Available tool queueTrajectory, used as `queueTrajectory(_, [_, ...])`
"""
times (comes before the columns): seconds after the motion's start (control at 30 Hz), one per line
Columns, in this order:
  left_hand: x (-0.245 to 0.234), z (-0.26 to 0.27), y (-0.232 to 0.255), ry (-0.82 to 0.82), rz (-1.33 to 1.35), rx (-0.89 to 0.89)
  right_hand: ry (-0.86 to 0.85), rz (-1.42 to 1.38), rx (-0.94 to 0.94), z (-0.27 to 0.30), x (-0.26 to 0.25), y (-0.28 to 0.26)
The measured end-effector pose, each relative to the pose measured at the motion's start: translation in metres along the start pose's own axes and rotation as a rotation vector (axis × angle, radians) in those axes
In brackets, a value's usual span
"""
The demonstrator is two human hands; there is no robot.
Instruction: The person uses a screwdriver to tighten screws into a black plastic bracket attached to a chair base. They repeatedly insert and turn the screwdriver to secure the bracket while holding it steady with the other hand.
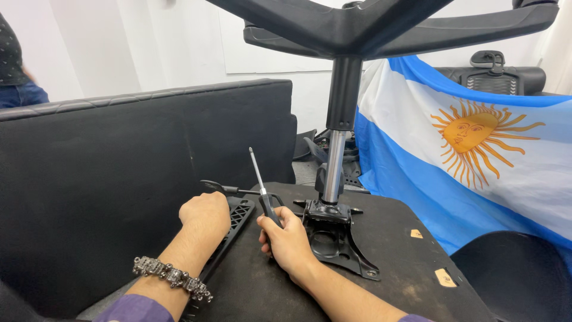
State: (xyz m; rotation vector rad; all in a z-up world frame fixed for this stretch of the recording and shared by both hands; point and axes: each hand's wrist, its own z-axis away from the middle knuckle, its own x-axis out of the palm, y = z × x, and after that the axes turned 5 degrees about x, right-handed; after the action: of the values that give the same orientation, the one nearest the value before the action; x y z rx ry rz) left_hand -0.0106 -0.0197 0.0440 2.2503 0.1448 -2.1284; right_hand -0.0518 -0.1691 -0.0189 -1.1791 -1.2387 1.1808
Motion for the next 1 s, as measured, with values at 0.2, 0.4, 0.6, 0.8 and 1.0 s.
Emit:
queueTrajectory(0.2, [0.004, -0.006, -0.001, 0.020, 0.022, -0.047, -0.011, -0.001, -0.006, -0.001, 0.000, 0.003])
queueTrajectory(0.4, [0.013, -0.007, -0.005, 0.004, 0.088, -0.079, -0.004, 0.011, -0.021, -0.005, 0.000, 0.005])
queueTrajectory(0.6, [0.016, 0.000, -0.013, 0.065, 0.112, 0.009, 0.027, -0.006, -0.045, -0.007, 0.000, 0.005])
queueTrajectory(0.8, [0.008, 0.001, -0.004, 0.115, 0.058, 0.104, 0.060, 0.009, -0.036, -0.005, 0.001, 0.003])
queueTrajectory(1.0, [0.011, 0.009, 0.016, 0.052, -0.101, 0.162, 0.062, 0.002, -0.041, -0.008, 0.000, 0.004])
